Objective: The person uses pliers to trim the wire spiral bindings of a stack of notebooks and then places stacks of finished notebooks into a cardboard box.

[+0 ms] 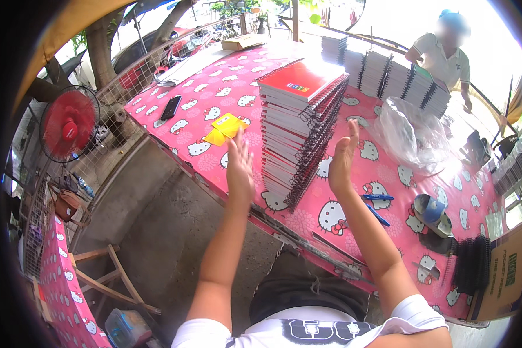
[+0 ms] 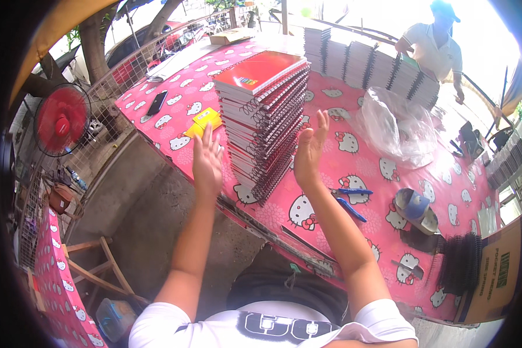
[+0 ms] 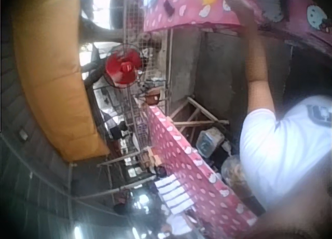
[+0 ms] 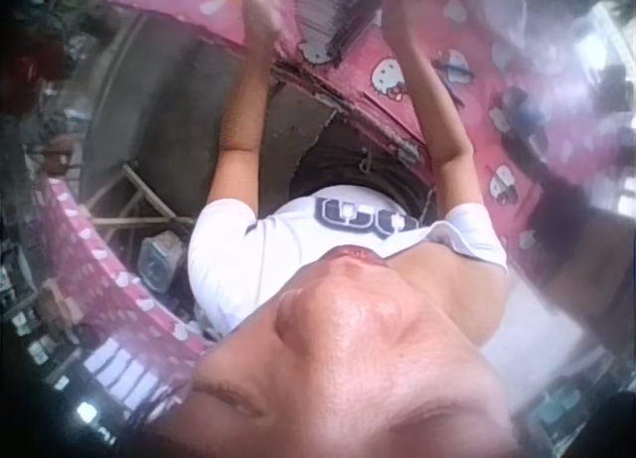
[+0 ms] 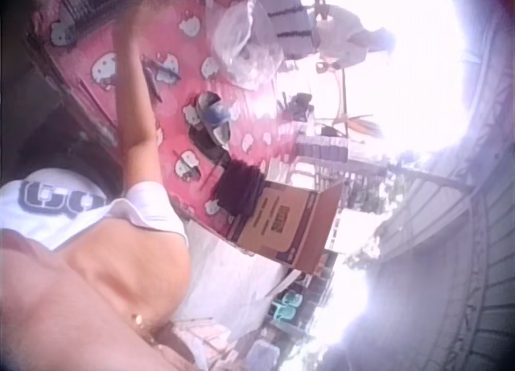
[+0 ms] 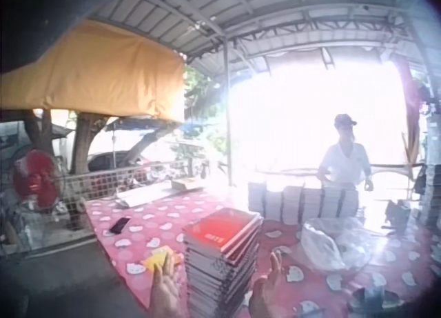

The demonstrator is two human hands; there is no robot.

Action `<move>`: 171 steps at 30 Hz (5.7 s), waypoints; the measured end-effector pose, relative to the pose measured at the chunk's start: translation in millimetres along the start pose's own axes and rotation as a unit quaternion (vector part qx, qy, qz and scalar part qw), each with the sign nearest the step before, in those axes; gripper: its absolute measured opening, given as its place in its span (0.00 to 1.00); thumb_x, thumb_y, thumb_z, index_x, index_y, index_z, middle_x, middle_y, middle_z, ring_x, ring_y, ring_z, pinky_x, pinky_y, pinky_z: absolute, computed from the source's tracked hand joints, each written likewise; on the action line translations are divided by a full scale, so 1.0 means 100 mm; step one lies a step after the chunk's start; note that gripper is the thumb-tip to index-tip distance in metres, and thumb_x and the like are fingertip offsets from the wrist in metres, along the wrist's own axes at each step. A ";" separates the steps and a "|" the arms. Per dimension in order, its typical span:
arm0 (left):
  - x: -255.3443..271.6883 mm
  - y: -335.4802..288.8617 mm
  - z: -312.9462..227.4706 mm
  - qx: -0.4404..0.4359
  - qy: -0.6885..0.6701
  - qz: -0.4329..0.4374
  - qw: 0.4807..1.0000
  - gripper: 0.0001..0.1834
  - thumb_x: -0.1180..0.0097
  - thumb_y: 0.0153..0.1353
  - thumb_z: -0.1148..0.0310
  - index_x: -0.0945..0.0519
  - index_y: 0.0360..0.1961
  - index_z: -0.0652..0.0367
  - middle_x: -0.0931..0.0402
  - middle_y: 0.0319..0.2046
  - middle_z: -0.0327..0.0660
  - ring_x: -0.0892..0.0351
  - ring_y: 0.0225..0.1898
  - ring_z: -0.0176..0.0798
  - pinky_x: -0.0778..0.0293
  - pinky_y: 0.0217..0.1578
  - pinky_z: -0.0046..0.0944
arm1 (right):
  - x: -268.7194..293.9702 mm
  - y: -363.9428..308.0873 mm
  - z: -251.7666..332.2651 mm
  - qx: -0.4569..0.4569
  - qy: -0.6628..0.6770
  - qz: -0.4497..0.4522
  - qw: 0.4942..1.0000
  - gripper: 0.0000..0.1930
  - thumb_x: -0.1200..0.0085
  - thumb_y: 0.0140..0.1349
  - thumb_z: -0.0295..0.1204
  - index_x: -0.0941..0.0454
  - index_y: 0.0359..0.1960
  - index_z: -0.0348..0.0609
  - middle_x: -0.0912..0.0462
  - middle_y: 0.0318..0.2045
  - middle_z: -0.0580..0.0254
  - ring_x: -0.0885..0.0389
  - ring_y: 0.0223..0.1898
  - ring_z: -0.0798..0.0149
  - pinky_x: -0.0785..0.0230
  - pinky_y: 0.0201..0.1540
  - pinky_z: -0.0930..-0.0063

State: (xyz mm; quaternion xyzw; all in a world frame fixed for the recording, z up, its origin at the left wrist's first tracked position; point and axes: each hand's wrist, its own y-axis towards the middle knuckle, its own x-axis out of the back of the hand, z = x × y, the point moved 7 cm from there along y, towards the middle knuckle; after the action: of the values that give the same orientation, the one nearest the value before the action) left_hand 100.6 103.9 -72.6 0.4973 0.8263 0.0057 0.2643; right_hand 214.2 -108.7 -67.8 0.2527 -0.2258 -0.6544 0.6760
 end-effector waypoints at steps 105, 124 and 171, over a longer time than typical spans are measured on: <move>-1.48 -0.56 -1.19 -0.456 0.492 -0.035 0.741 0.18 0.40 0.56 0.71 0.22 0.49 0.56 0.24 0.53 0.38 0.32 0.61 0.43 0.65 0.67 0.61 | 1.59 -0.80 -0.05 -0.073 -0.467 0.310 0.825 0.34 0.39 0.55 0.48 0.32 0.60 0.43 0.31 0.57 0.48 0.38 0.63 0.48 0.54 0.67 0.42; -1.30 -0.56 -1.13 -0.377 0.271 -0.014 0.885 0.13 0.38 0.55 0.81 0.23 0.42 0.65 0.24 0.38 0.41 0.26 0.34 0.28 0.28 0.30 0.26 | 0.54 0.18 1.69 0.174 -0.352 0.221 0.893 0.23 0.49 0.64 0.49 0.29 0.51 0.46 0.25 0.41 0.53 0.26 0.45 0.50 0.38 0.50 0.52; -1.13 -0.52 -0.95 -0.293 0.050 -0.097 0.950 0.12 0.43 0.60 0.82 0.23 0.45 0.69 0.22 0.40 0.44 0.21 0.39 0.33 0.23 0.40 0.30 | 0.48 0.25 1.51 0.126 -0.373 0.218 0.893 0.28 0.38 0.50 0.57 0.24 0.26 0.39 0.21 0.24 0.55 0.19 0.28 0.53 0.28 0.30 0.62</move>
State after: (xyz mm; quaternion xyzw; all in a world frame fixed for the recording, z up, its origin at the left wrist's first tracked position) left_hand 57.3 8.4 44.1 0.3142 0.8448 0.2466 0.3561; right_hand 139.8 -163.5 63.5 0.0172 -0.5911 -0.5030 0.6304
